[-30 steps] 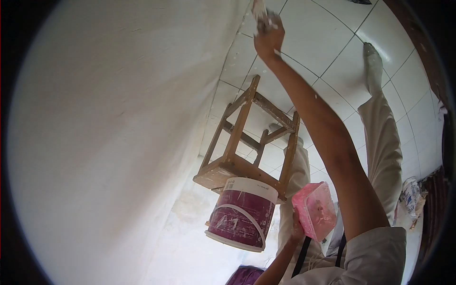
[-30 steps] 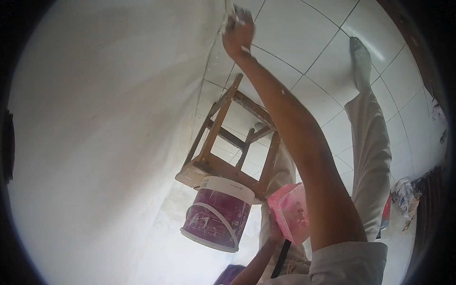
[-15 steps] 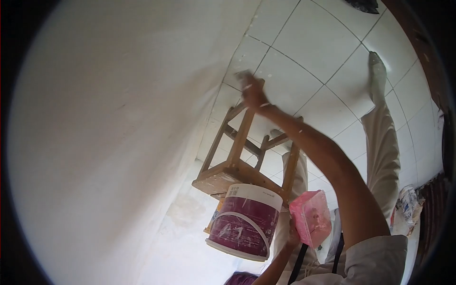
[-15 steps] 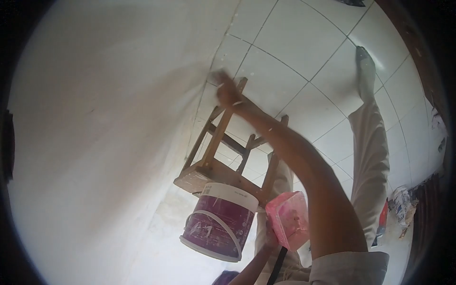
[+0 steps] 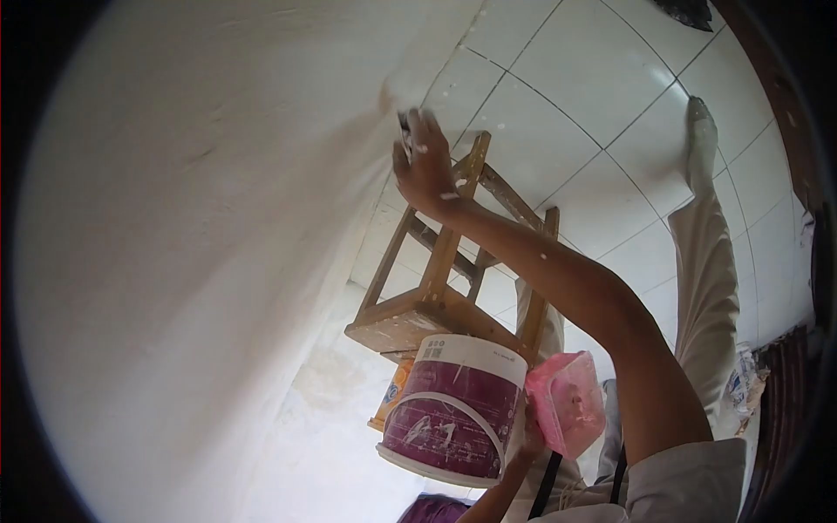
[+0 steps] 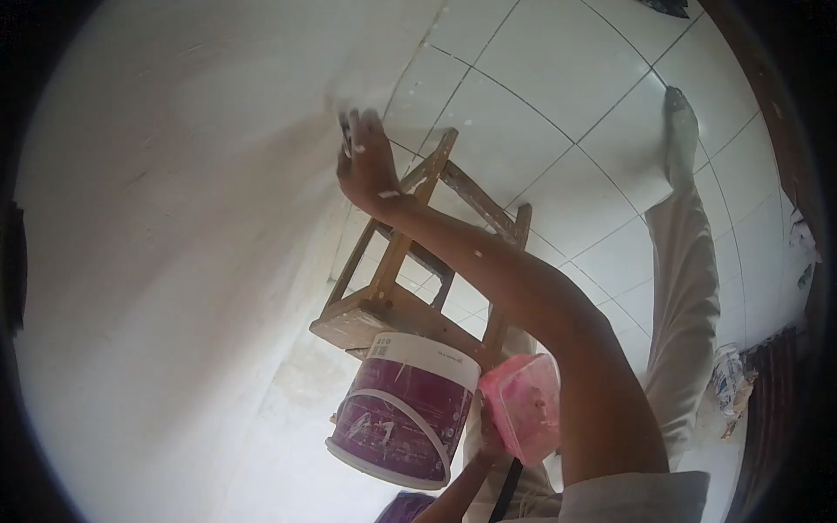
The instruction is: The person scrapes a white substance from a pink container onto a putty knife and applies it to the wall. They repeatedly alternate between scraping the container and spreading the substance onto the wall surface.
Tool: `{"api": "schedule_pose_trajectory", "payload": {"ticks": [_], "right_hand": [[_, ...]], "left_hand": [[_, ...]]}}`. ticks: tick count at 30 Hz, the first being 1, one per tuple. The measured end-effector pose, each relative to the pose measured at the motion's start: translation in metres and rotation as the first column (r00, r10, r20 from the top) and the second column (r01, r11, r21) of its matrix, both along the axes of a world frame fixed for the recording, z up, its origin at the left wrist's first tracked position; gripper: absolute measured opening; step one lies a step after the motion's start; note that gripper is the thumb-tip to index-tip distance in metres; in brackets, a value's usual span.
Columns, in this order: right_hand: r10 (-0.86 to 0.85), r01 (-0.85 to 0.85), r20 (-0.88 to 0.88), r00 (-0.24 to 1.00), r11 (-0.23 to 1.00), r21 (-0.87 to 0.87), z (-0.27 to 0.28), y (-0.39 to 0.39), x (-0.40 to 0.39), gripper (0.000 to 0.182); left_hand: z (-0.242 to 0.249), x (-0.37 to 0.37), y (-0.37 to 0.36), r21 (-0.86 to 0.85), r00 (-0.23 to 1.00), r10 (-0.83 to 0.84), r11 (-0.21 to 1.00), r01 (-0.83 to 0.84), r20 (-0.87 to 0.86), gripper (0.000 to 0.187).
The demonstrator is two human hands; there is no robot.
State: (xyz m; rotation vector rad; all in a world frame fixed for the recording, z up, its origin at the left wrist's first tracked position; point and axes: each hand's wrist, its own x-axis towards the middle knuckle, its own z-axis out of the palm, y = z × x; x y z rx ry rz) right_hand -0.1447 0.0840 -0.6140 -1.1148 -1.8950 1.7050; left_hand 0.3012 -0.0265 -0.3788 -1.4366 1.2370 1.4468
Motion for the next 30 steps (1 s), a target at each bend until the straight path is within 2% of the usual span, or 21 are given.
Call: {"api": "schedule_pose_trajectory", "payload": {"ticks": [2,3,4,5,7,8,11,12,13,14,15,16,17,18,20,22,24,26,28,29,30], "right_hand": [[0.303,-0.345,-0.228,0.925,0.922,-0.174,-0.01,0.005,0.037,0.031],[0.211,-0.274,-0.236,0.949,0.92,-0.281,-0.035,-0.005,0.052,0.025],[0.116,-0.202,-0.235,0.965,0.899,-0.389,-0.064,-0.01,0.062,0.021],[0.169,-0.146,0.012,0.986,0.881,-0.451,-0.088,0.005,0.064,0.022],[0.353,-0.099,0.476,0.806,0.872,-0.48,-0.11,0.066,0.041,0.034],[0.275,-0.014,0.509,0.816,0.888,-0.459,-0.139,0.08,0.033,0.029],[-0.085,0.189,0.196,0.977,0.772,-0.607,-0.199,0.106,-0.015,0.021],[-0.066,0.208,0.248,0.967,0.768,-0.606,-0.162,0.123,-0.038,0.026],[-0.107,0.244,0.261,0.959,0.781,-0.575,-0.128,0.118,-0.061,0.014],[-0.097,0.286,0.347,0.933,0.785,-0.549,-0.046,0.13,-0.068,0.023],[-0.118,0.314,0.434,0.893,0.854,-0.414,-0.026,0.124,-0.077,0.02],[-0.069,0.156,0.242,0.968,0.919,-0.362,-0.013,0.121,-0.073,0.015],[-0.038,0.123,0.228,0.973,0.919,-0.373,0.004,0.112,-0.06,0.007],[-0.007,0.09,0.213,0.977,0.919,-0.385,0.07,0.12,-0.045,0.007],[0.049,-0.073,-0.062,0.997,0.869,-0.49,0.137,0.124,-0.004,0.006],[-0.059,-0.276,-0.333,0.941,0.433,-0.858,0.178,0.138,0.038,0.018],[0.114,-0.362,-0.355,0.928,0.508,-0.782,0.232,0.171,0.079,0.028],[-0.001,-0.388,-0.404,0.915,0.279,-0.878,0.266,0.209,0.119,0.032],[-0.142,-0.399,-0.439,0.887,0.244,-0.884,0.3,0.244,0.157,0.032],[-0.108,-0.4,-0.441,0.891,0.274,-0.875,0.322,0.26,0.181,0.032],[-0.064,-0.326,-0.382,0.922,0.404,-0.855,0.342,0.273,0.197,0.033]], "left_hand": [[0.009,-0.051,0.023,0.231,0.971,0.189,0.948,-0.219,0.144,0.072],[0.009,-0.046,0.021,0.231,0.971,0.191,0.948,-0.221,0.145,0.072],[0.008,-0.037,0.016,0.108,0.98,0.14,0.982,-0.156,0.144,0.072],[0.008,-0.029,0.015,-0.019,0.985,0.088,0.996,-0.086,0.149,0.073],[0.008,-0.021,0.018,0.011,0.993,0.083,0.996,-0.084,0.087,0.067],[0.008,-0.017,0.019,0.042,0.996,0.083,0.996,-0.084,0.027,0.062],[0.01,-0.019,0.029,0.076,0.992,0.109,0.991,-0.114,0.065,0.062],[0.012,-0.018,0.031,0.083,0.99,0.118,0.989,-0.124,0.075,0.062],[0.013,-0.018,0.033,0.091,0.988,0.128,0.987,-0.136,0.089,0.062],[0.013,-0.018,0.033,0.11,0.984,0.144,0.982,-0.155,0.1,0.062],[0.017,-0.017,0.033,0.129,0.98,0.164,0.976,-0.178,0.11,0.062],[0.019,-0.018,0.033,0.148,0.977,0.179,0.97,-0.195,0.113,0.062],[0.022,-0.018,0.034,0.16,0.978,0.18,0.968,-0.195,0.106,0.062],[0.023,-0.023,0.035,0.172,0.978,0.183,0.965,-0.198,0.099,0.062],[0.027,-0.03,0.045,0.186,0.99,0.135,0.972,-0.141,0.043,0.063],[0.043,-0.044,0.061,0.183,0.997,0.066,0.981,-0.058,-0.036,0.064],[0.065,-0.066,0.084,0.183,0.994,0.057,0.982,-0.039,-0.094,0.067],[0.08,-0.067,0.099,0.252,0.979,0.052,0.968,-0.001,-0.196,0.07],[0.084,-0.044,0.101,0.372,0.933,0.049,0.924,0.093,-0.356,0.073],[0.106,-0.062,0.122,0.375,0.953,0.07,0.926,0.048,-0.294,0.074],[0.124,-0.096,0.141,0.381,0.966,0.096,0.925,0.003,-0.24,0.075]]}}
